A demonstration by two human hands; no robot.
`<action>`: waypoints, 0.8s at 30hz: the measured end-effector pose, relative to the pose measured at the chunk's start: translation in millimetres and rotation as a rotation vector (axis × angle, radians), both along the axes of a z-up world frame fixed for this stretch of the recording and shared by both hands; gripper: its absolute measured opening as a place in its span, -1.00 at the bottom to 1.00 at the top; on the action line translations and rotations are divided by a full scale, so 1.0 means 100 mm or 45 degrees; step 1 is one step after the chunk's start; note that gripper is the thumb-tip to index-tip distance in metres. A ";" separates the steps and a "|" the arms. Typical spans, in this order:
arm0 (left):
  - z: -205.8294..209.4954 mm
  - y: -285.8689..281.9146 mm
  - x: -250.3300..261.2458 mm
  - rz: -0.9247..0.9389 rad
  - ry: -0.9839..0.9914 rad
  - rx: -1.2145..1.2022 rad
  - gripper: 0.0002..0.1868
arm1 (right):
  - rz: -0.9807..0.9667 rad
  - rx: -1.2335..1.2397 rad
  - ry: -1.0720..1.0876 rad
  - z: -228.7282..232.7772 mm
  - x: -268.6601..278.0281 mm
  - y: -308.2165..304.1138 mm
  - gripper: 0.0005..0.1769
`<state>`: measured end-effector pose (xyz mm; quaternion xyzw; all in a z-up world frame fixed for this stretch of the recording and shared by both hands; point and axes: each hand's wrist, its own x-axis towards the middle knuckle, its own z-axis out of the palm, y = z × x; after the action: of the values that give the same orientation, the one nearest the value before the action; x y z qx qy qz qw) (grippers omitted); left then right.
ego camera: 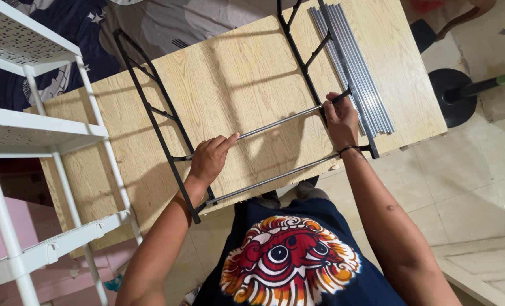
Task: The person assembles a white plastic shelving unit by attaching wheels to the base and inserting metal rods into black side frames. The person handles plastic trays, wheels, and metal rods, then positions the assembled unit upright.
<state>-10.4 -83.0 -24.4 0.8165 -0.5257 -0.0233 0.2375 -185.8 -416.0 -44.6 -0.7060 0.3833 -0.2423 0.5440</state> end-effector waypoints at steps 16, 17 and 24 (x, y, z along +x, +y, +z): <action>0.03 0.03 0.01 0.006 0.071 0.008 -0.54 | -0.048 -0.184 0.034 -0.02 0.05 0.19 -0.75; 0.05 0.04 0.02 0.001 0.090 0.007 -0.54 | -0.046 -0.172 0.059 0.00 0.04 0.20 -0.73; 0.17 0.01 0.04 0.004 0.259 0.093 -0.54 | -0.108 -0.437 0.131 0.02 0.06 0.30 -0.55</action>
<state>-6.6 -82.3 -7.4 0.8188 -0.4965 -0.1247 0.2598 -180.2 -386.5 -42.6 -0.7831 0.3930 -0.2906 0.3845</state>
